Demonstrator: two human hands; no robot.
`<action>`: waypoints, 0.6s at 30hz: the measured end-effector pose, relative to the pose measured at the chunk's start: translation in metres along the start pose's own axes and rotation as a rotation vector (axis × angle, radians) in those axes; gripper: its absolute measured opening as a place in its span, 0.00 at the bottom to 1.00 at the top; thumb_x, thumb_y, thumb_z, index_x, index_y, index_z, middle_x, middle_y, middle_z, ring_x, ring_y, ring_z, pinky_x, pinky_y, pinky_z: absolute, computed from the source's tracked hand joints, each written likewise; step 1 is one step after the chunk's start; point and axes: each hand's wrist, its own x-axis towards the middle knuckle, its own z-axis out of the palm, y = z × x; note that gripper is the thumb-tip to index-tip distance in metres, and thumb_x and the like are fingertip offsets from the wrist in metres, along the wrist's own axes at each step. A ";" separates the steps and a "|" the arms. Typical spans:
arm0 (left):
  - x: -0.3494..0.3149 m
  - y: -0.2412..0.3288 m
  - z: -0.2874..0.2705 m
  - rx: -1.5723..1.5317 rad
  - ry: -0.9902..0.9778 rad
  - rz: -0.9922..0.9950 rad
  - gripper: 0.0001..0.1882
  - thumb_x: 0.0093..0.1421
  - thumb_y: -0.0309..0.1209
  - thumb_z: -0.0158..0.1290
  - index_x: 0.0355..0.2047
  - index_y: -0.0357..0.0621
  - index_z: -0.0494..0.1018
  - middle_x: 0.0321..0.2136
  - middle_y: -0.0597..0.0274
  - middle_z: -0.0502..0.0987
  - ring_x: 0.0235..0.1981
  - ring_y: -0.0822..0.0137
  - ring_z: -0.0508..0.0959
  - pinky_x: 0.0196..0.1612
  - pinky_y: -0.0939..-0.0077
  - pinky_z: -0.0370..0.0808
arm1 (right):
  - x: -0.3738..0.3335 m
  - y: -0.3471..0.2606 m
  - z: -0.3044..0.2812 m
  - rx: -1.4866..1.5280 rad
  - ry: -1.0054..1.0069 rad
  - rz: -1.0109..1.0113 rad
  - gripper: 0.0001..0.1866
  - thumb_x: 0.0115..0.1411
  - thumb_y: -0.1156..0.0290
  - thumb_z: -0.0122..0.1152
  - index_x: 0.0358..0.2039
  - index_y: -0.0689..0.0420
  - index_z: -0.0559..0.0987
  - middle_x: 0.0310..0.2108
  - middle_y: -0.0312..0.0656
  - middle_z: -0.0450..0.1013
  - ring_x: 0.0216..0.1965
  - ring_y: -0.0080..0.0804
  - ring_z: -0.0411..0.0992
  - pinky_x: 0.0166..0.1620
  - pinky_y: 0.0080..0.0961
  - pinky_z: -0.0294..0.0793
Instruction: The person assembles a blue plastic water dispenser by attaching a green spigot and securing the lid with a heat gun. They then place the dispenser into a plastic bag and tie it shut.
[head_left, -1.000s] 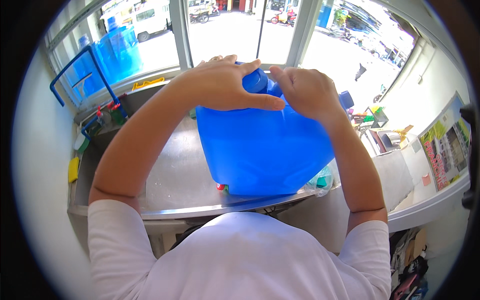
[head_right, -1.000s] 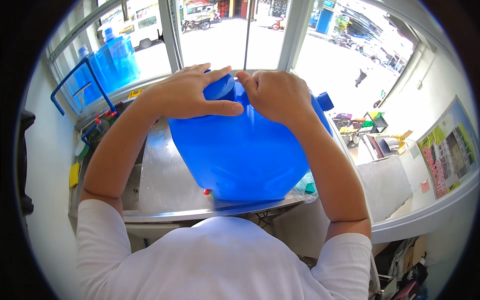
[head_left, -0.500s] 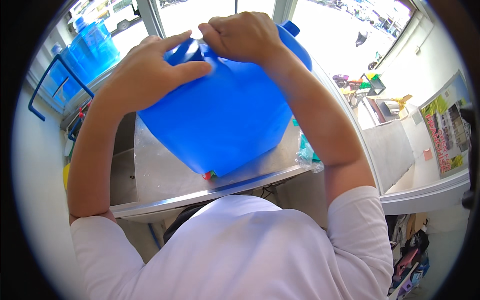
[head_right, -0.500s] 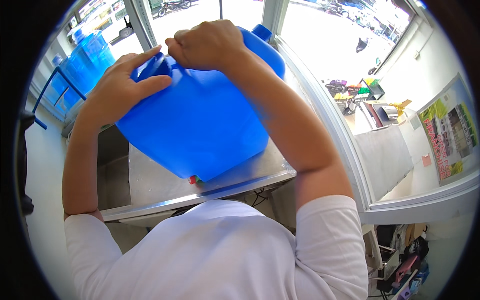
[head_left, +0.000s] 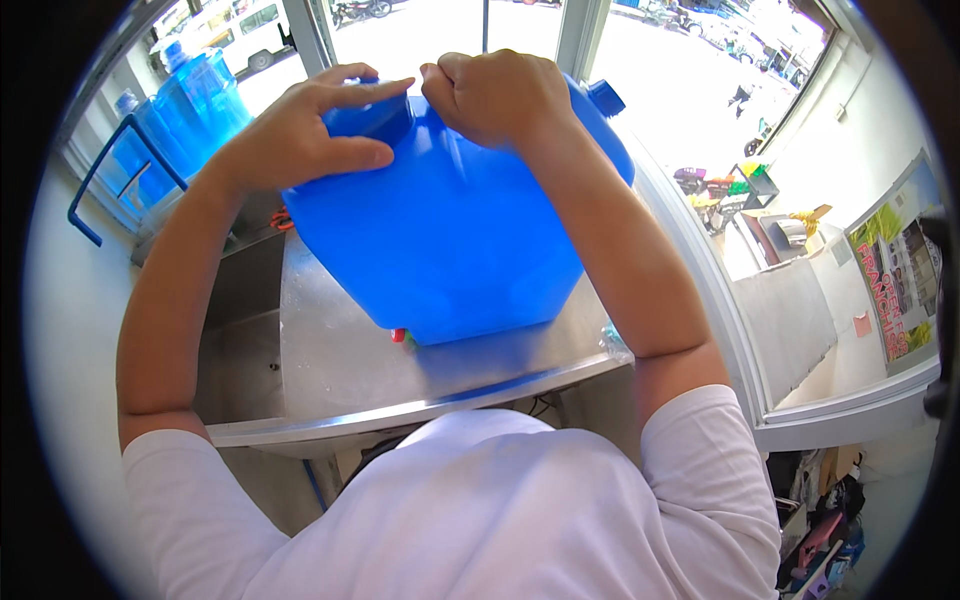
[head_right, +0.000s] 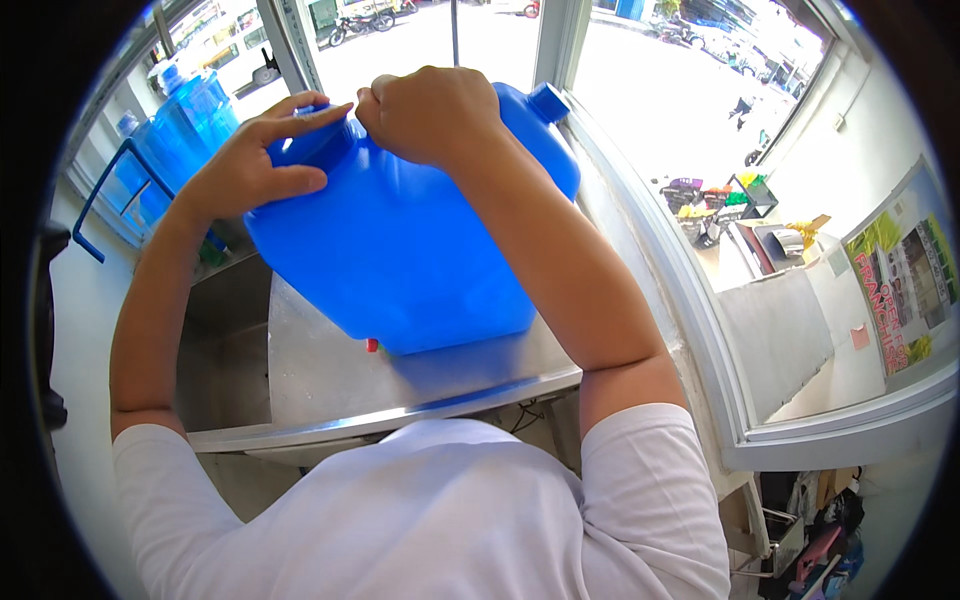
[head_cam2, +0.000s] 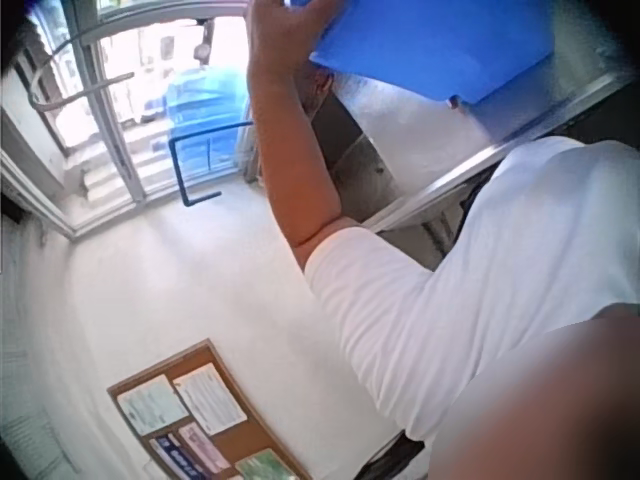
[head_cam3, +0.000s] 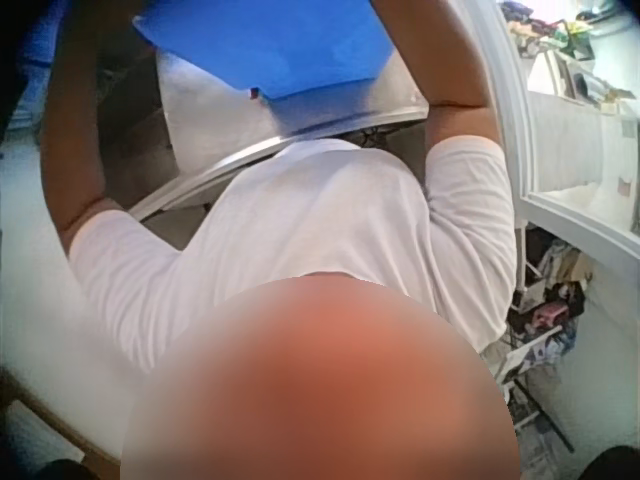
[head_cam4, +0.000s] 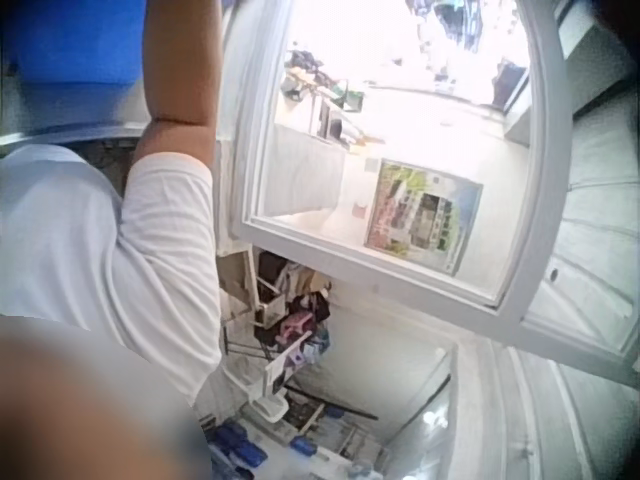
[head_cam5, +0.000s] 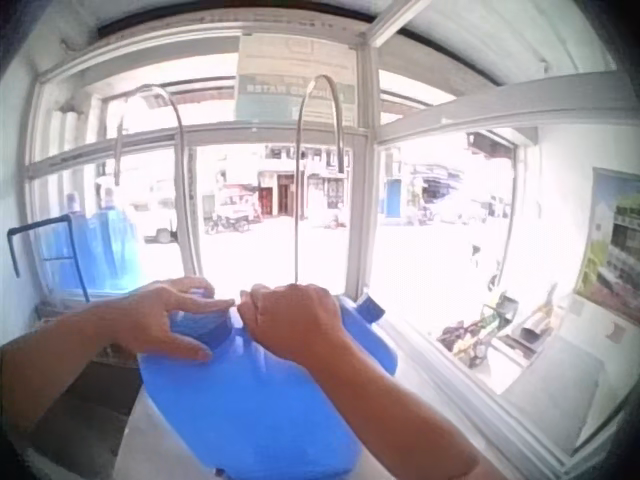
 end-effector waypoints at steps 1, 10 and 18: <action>-0.001 0.000 0.000 0.010 0.000 0.016 0.38 0.51 0.58 0.60 0.62 0.68 0.70 0.65 0.47 0.61 0.61 0.40 0.68 0.59 0.47 0.72 | -0.002 0.001 -0.001 0.006 0.017 -0.016 0.23 0.67 0.53 0.44 0.31 0.51 0.85 0.23 0.42 0.80 0.26 0.39 0.81 0.31 0.37 0.80; -0.014 0.010 -0.004 0.218 -0.072 0.022 0.40 0.56 0.62 0.52 0.67 0.65 0.62 0.69 0.47 0.56 0.69 0.41 0.55 0.68 0.44 0.55 | -0.020 0.000 -0.027 0.214 0.029 -0.021 0.19 0.66 0.54 0.50 0.41 0.54 0.83 0.34 0.47 0.80 0.38 0.44 0.80 0.44 0.40 0.79; -0.022 0.018 0.006 0.214 0.071 0.140 0.36 0.66 0.58 0.44 0.65 0.47 0.64 0.65 0.49 0.63 0.68 0.50 0.61 0.69 0.57 0.57 | -0.199 0.119 -0.067 0.635 0.231 0.561 0.16 0.66 0.63 0.56 0.50 0.56 0.80 0.39 0.40 0.81 0.43 0.26 0.79 0.48 0.24 0.76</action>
